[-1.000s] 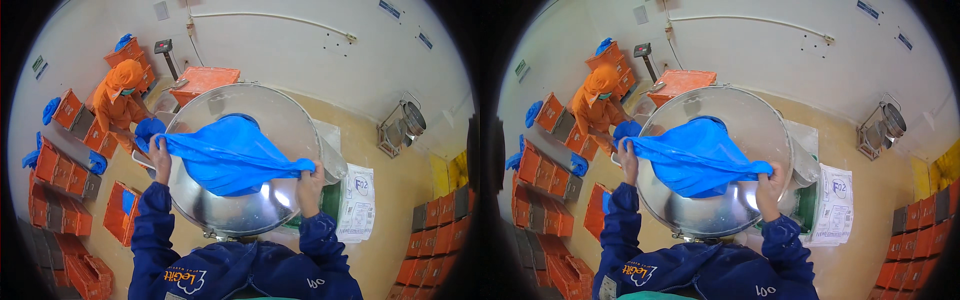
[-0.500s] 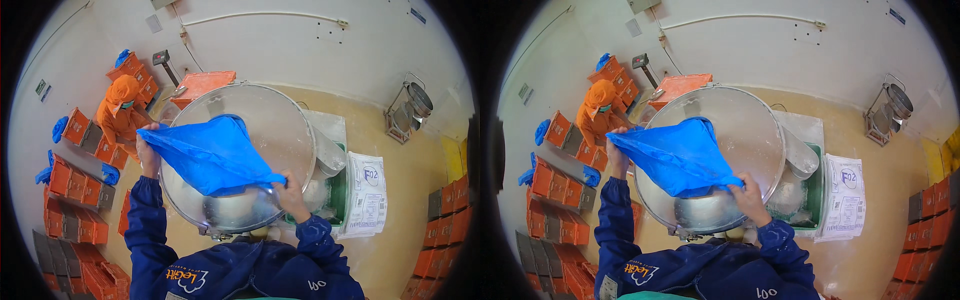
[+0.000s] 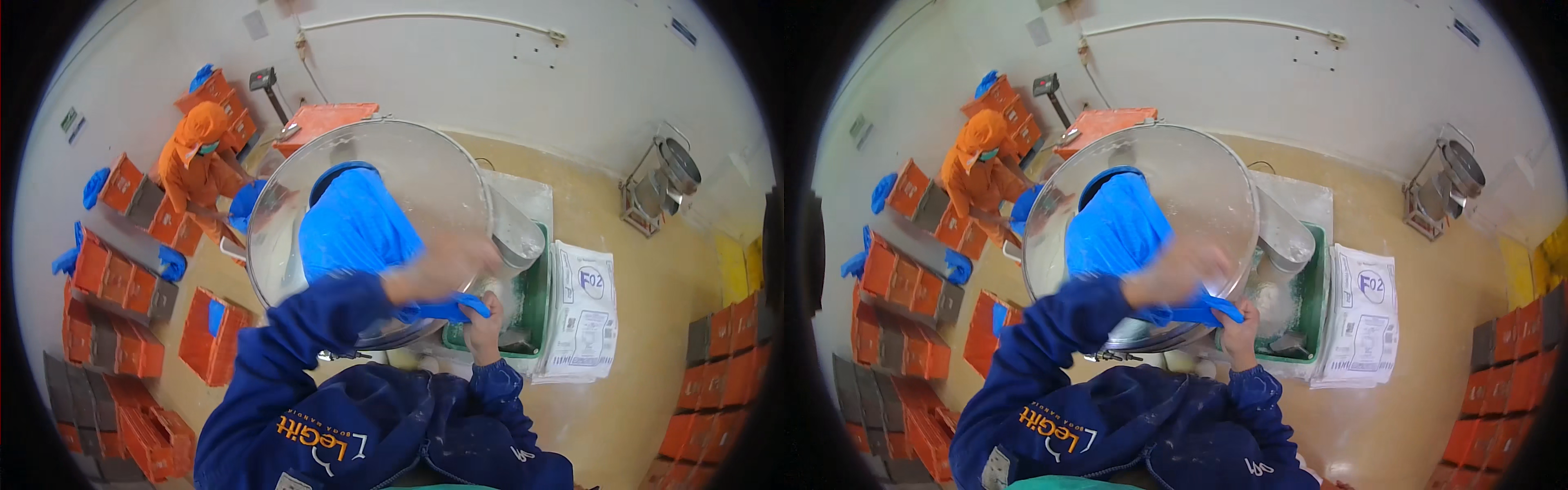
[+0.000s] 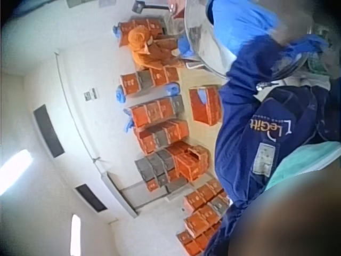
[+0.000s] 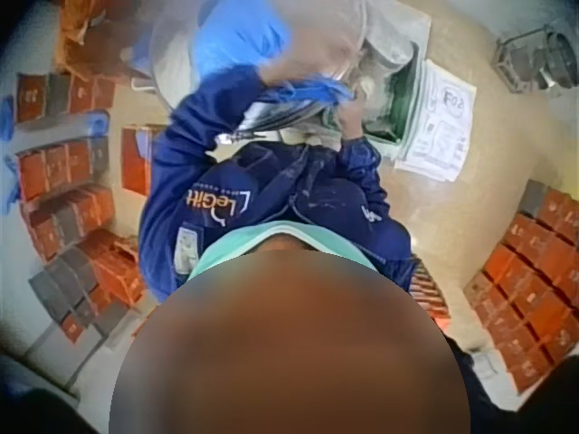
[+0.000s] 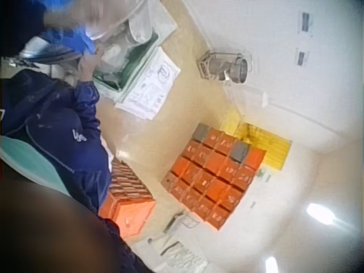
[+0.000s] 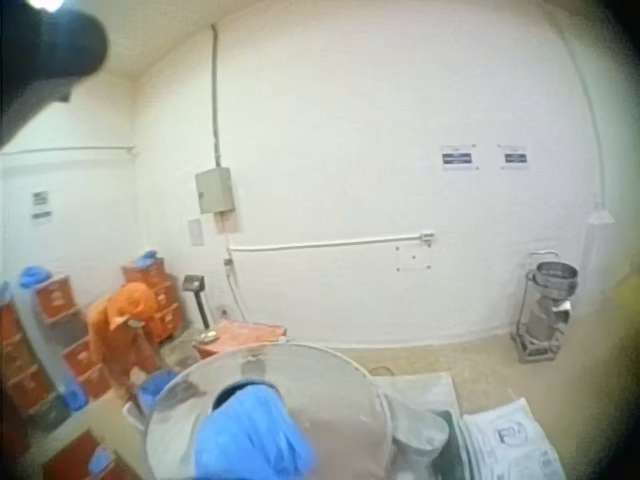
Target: The person lifts large white sacks and pours their contents into a metal mixing bowl. They then pick up blue plastic bags, open them, and pour their contents into the same bowl. The person also wipes the rim of the bowl with their hand.
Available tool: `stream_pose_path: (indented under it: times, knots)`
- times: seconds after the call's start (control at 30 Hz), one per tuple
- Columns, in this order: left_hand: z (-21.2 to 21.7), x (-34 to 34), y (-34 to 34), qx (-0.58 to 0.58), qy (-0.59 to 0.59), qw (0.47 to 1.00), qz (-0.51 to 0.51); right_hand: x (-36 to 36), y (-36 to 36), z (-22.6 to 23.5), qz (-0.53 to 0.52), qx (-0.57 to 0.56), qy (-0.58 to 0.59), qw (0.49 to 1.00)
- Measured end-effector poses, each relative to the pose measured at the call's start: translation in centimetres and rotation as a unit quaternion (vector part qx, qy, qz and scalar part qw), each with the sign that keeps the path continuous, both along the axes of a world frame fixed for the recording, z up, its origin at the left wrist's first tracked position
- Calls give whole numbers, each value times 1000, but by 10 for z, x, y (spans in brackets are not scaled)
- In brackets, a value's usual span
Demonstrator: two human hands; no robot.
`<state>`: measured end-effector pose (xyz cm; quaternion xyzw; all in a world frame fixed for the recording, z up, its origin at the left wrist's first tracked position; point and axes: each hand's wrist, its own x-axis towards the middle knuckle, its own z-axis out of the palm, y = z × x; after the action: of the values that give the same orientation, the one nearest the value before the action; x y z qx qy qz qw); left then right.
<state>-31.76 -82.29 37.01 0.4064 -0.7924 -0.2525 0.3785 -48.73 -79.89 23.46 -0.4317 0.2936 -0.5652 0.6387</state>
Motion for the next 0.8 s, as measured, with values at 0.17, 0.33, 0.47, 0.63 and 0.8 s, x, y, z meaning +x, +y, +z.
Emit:
stream_pose_path:
  times: [0.17,0.33,0.47,0.63,0.8]
  knots:
    - [95,75,20,20,-171,984,47,-1,4,21,23,47,-14,999]
    - [25,90,83,-76,-374,922,-69,12,8,27,37,72,-13,997]
    - [-28,100,86,-58,-368,928,-26,11,13,21,85,63,5,994]
    - [27,164,81,-67,96,888,445,14,8,26,63,50,5,997]
    - [27,238,104,-76,193,890,405,41,15,49,-21,-79,190,978]
